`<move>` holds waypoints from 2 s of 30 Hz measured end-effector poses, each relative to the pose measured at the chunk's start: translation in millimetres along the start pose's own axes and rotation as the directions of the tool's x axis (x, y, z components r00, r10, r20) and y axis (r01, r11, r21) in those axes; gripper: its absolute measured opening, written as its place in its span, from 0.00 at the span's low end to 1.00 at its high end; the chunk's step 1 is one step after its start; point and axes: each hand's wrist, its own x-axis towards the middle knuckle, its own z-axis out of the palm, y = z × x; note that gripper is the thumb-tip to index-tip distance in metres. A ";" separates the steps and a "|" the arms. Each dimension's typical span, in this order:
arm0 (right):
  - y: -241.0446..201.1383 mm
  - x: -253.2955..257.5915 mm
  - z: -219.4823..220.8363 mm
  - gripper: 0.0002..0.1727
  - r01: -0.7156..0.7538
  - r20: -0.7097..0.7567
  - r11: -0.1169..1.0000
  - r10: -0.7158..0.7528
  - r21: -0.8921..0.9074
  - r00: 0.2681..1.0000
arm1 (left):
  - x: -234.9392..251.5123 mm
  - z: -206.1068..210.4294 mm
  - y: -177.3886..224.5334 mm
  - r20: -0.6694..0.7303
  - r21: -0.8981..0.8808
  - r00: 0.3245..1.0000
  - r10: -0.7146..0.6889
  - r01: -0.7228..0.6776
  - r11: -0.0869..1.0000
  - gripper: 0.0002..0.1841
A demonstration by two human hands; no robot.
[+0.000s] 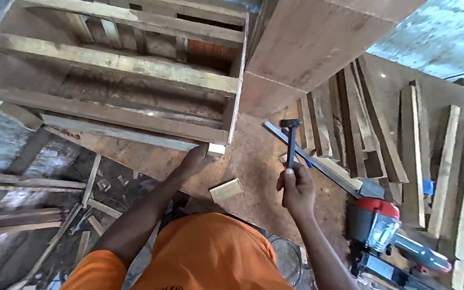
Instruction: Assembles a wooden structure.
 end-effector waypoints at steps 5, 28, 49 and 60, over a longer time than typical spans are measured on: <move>-1.7 -19.7 10.8 0.25 0.226 0.264 0.960 -0.178 -0.164 0.948 | 0.8 -1.0 1.2 -0.005 0.032 1.000 -0.001 0.001 0.999 0.26; 4.4 51.8 25.7 0.20 0.764 0.816 0.447 -0.118 -0.466 0.566 | 10.5 -21.5 -2.5 0.131 -0.060 0.991 -0.025 0.033 0.998 0.23; 21.0 75.8 58.4 0.16 0.607 0.745 0.470 0.187 -0.640 0.641 | 14.1 -20.5 -9.4 0.031 -0.469 0.997 0.068 -0.046 0.882 0.22; 19.8 66.8 34.9 0.21 0.766 0.728 0.549 -0.366 -0.334 0.580 | 15.5 -3.5 -17.5 -0.019 -0.214 0.998 0.062 -0.065 0.975 0.21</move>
